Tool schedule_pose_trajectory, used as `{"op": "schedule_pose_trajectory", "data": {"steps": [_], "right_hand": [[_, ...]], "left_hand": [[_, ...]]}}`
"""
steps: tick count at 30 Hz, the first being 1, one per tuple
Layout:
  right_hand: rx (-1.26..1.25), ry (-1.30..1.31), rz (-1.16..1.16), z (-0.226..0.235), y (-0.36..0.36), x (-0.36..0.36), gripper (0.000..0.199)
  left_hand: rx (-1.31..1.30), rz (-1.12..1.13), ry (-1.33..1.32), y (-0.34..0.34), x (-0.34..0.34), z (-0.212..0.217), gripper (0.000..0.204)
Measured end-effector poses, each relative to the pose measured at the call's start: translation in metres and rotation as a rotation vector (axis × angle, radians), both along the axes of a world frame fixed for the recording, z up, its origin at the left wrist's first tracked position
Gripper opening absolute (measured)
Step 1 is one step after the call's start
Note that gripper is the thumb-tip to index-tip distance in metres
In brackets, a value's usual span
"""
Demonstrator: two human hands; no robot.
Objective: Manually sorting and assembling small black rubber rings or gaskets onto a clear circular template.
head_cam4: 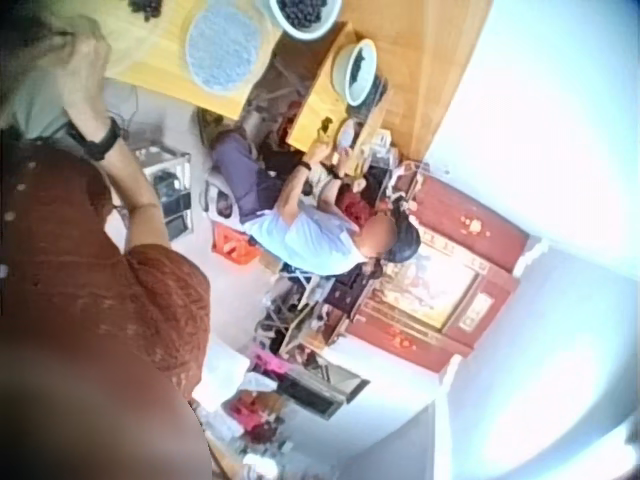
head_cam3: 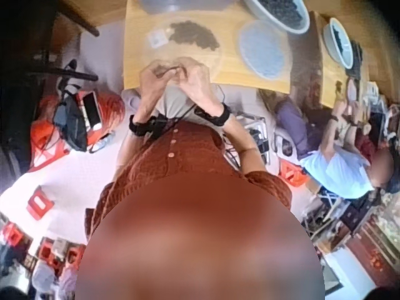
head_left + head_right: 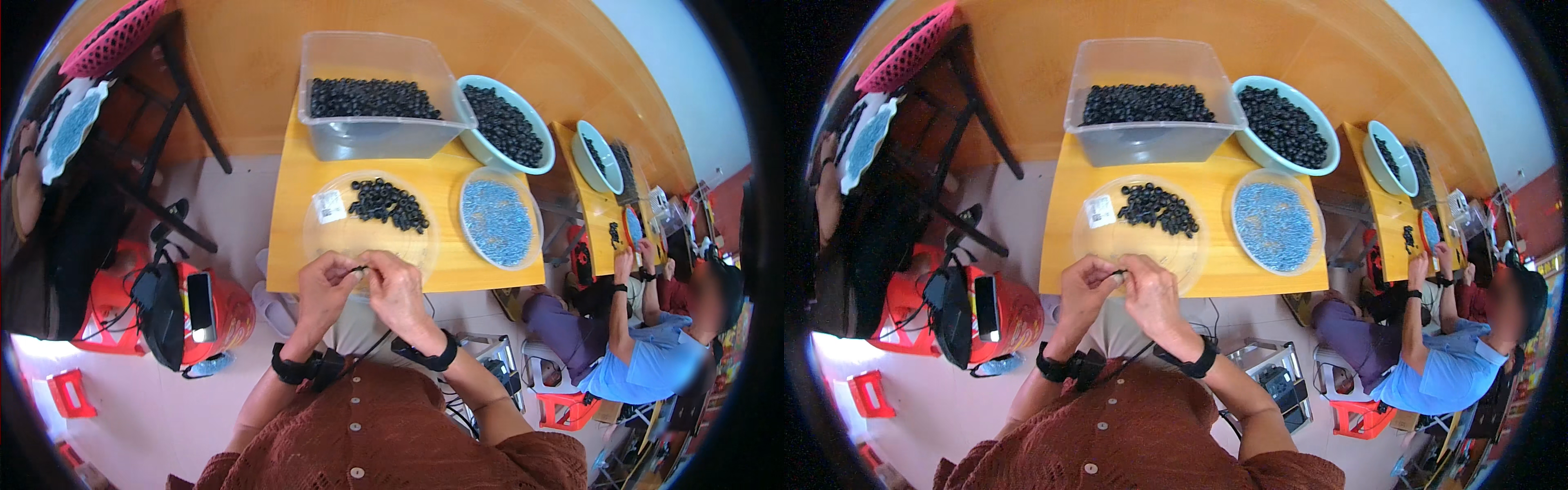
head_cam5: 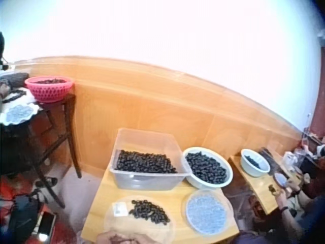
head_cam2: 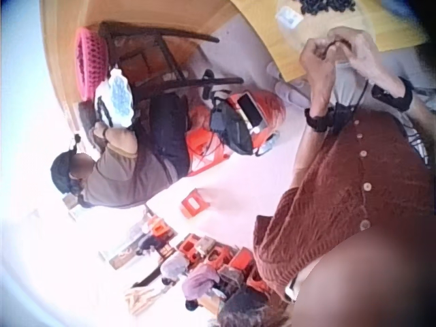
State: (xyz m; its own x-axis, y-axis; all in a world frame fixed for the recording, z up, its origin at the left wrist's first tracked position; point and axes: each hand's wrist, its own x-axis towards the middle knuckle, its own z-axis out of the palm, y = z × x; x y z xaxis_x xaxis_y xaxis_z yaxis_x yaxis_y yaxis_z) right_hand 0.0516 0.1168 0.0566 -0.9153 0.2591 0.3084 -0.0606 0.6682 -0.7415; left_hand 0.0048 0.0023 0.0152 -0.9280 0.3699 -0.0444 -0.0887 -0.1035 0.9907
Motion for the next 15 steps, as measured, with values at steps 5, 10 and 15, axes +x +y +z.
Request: {"op": "schedule_pose_trajectory", "data": {"steps": [5, 10, 15], "right_hand": [[-0.071, -0.054, 0.013, -0.001, 0.002, -0.003, 0.021], [-0.007, 0.038, -0.027, -0.008, -0.006, 0.002, 0.023], [-0.444, 0.026, -0.028, -0.006, 0.000, 0.004, 0.020]], "left_hand": [[-0.210, -0.005, 0.105, 0.003, 0.001, 0.005, 0.010], [-0.026, 0.019, -0.002, 0.001, 0.001, -0.005, 0.010], [0.379, -0.101, -0.205, -0.007, -0.007, 0.004, 0.012]]}}
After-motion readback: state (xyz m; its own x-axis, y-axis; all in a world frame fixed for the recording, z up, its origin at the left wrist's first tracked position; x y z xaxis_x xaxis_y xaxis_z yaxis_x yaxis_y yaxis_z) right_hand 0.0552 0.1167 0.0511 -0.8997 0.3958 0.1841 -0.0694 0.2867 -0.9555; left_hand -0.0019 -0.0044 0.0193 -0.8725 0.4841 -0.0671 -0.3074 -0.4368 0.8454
